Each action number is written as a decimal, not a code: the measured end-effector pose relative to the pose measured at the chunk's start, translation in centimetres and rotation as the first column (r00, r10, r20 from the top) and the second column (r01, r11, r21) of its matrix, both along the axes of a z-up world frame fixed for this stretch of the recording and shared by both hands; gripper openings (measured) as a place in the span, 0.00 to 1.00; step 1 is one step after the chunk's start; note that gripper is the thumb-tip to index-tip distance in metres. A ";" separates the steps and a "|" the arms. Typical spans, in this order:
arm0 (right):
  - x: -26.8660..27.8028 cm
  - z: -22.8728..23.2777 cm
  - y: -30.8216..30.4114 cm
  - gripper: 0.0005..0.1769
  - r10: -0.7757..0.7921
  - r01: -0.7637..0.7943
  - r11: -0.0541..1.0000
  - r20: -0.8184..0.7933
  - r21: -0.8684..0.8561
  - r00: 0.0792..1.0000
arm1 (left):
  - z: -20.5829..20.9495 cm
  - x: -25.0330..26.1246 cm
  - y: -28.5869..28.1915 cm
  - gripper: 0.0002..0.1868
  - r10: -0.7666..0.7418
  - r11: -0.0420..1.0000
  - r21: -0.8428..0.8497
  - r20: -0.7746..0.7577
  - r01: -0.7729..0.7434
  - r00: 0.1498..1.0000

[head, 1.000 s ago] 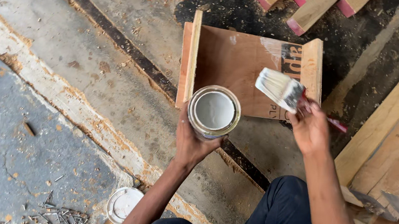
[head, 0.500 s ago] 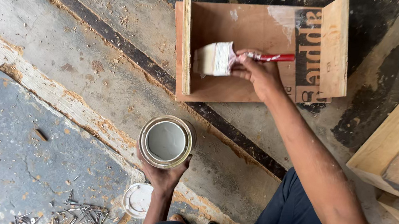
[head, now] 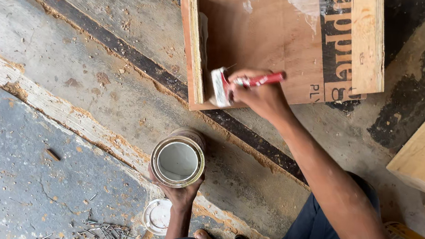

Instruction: The person paints a wooden assembly by hand, using a paintbrush to apply white paint from a can to various surfaces of the object while sitting on the workshop floor.

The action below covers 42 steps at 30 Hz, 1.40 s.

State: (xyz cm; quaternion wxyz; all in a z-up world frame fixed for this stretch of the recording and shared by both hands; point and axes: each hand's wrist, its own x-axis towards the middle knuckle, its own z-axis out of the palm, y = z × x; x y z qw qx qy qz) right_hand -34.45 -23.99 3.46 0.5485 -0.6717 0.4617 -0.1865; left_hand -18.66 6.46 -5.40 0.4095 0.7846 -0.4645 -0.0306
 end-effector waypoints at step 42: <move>2.9 -4.0 -11.2 0.09 -0.289 0.186 0.949 0.464 0.255 0.837 | -0.3 0.2 -0.6 0.63 -0.005 0.998 -0.067 -0.180 -0.007 0.984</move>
